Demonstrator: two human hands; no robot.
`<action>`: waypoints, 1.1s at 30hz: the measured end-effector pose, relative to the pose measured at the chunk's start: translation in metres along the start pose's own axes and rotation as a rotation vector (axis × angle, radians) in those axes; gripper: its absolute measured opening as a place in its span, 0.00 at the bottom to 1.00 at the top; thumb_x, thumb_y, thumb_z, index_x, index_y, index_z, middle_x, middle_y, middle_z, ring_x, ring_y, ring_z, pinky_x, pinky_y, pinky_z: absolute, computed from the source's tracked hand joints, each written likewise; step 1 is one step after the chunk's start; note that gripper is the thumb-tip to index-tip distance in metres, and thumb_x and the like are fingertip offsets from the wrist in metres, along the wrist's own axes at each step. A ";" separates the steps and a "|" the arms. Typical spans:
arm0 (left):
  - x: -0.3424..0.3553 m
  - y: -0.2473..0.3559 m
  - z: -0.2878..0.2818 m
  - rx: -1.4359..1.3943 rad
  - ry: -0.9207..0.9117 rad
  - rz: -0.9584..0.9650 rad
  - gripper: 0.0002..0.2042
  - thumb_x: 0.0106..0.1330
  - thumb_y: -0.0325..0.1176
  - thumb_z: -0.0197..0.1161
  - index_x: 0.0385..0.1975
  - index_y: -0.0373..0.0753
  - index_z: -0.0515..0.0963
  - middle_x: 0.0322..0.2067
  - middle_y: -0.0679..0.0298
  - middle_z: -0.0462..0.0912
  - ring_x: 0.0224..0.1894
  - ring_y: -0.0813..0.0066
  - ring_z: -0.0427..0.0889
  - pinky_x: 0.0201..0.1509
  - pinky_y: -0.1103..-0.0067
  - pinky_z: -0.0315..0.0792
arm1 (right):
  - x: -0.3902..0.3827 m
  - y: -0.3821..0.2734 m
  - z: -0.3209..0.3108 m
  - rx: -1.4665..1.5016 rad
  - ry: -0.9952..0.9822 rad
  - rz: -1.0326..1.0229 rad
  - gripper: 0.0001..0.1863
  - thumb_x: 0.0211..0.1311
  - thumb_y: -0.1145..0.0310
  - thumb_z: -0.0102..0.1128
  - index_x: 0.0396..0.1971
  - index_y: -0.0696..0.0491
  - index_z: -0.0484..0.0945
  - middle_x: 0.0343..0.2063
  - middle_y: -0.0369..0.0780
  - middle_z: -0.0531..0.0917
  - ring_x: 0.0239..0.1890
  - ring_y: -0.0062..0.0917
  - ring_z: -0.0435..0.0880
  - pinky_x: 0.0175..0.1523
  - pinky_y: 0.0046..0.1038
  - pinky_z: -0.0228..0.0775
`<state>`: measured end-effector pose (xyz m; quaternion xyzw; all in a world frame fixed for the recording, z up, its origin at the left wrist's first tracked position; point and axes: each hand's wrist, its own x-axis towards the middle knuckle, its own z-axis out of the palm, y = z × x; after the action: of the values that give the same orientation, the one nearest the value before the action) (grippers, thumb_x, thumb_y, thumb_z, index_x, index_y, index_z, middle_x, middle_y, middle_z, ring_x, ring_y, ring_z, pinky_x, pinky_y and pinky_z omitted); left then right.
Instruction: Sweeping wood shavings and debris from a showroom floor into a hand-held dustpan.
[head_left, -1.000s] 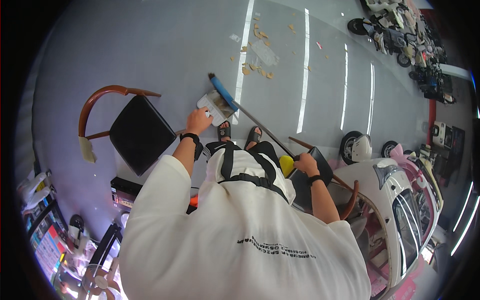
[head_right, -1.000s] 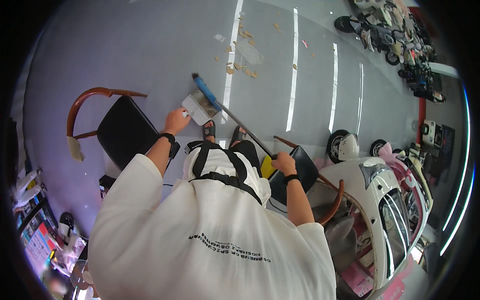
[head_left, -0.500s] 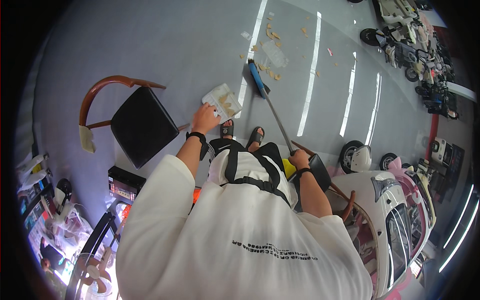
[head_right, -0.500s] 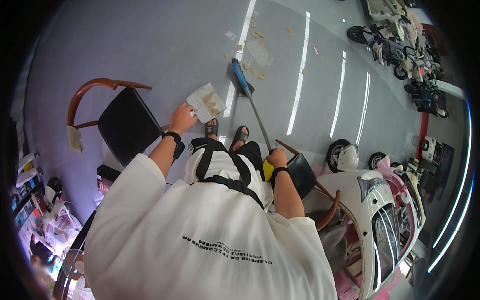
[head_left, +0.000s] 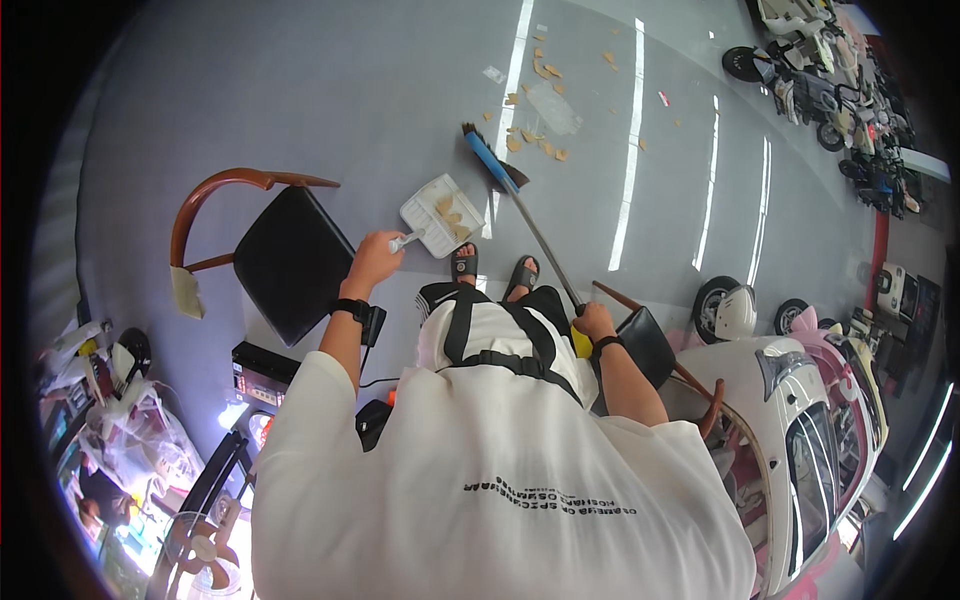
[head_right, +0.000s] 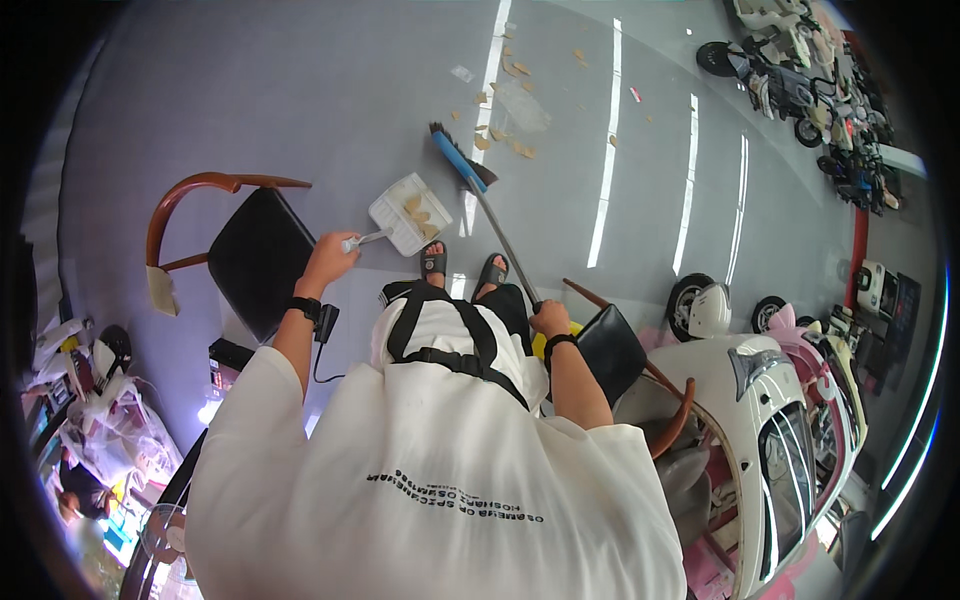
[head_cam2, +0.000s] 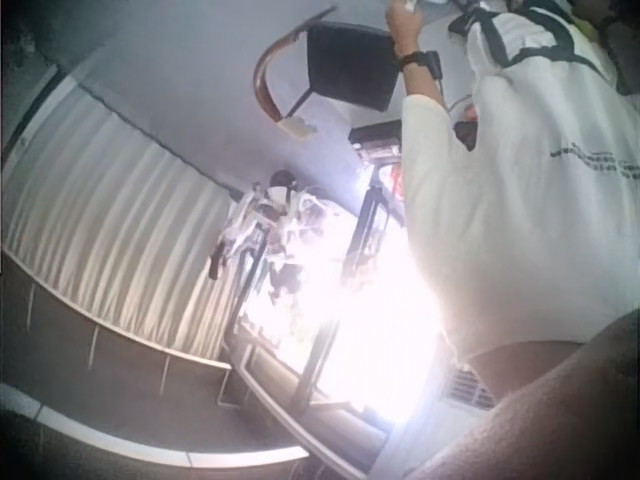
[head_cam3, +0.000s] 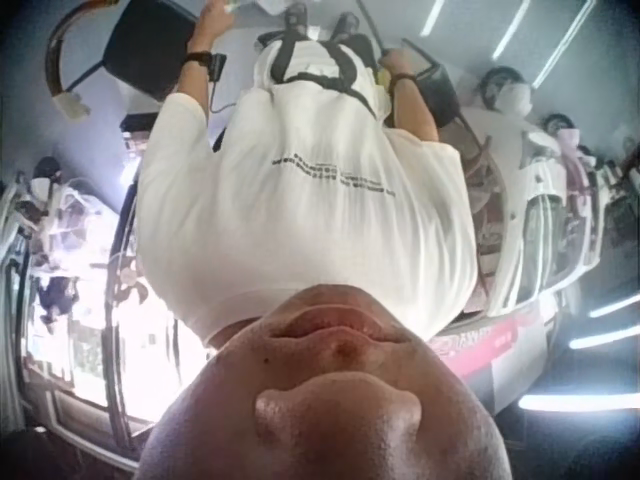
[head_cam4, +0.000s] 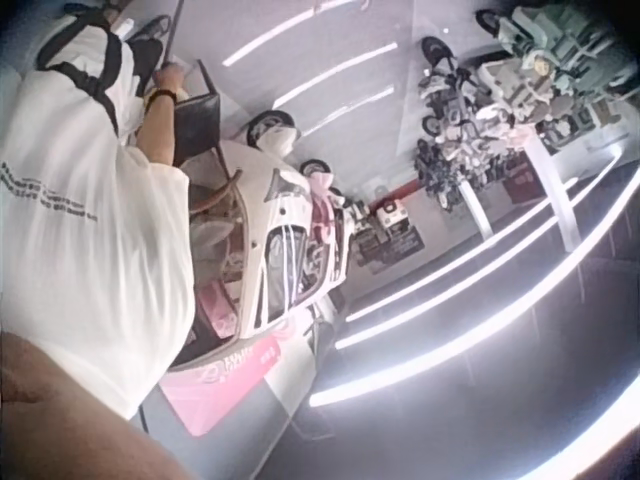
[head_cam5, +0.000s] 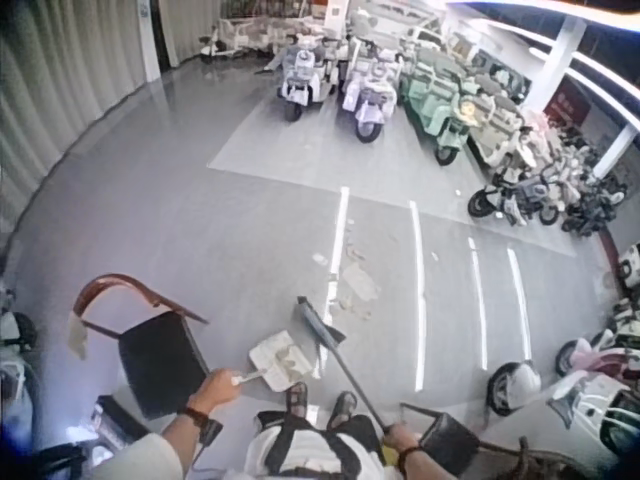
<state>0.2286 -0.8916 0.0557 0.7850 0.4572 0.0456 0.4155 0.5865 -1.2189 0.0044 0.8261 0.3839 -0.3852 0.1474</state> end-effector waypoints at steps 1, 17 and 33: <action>-0.007 -0.005 -0.001 0.007 0.002 -0.016 0.13 0.52 0.29 0.62 0.39 0.36 0.81 0.31 0.46 0.81 0.37 0.46 0.80 0.43 0.66 0.74 | 0.001 -0.007 0.001 -0.002 -0.015 0.052 0.20 0.44 0.65 0.63 0.39 0.60 0.79 0.42 0.52 0.80 0.47 0.45 0.79 0.54 0.37 0.72; -0.030 -0.025 0.032 0.054 0.065 -0.122 0.14 0.52 0.30 0.59 0.40 0.37 0.82 0.32 0.45 0.81 0.39 0.46 0.80 0.46 0.63 0.74 | -0.005 -0.023 0.007 -0.111 0.008 -0.066 0.15 0.44 0.67 0.63 0.34 0.57 0.81 0.38 0.51 0.82 0.42 0.44 0.82 0.49 0.38 0.76; -0.056 -0.012 0.054 0.075 0.142 -0.081 0.16 0.53 0.32 0.60 0.42 0.35 0.80 0.33 0.44 0.81 0.39 0.44 0.79 0.47 0.62 0.73 | -0.071 0.059 -0.017 0.139 0.036 -0.129 0.17 0.44 0.64 0.66 0.35 0.57 0.79 0.34 0.49 0.83 0.40 0.43 0.82 0.43 0.39 0.75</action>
<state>0.2125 -0.9638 0.0298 0.7757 0.5184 0.0671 0.3537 0.6108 -1.2853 0.0657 0.8148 0.4114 -0.4045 0.0577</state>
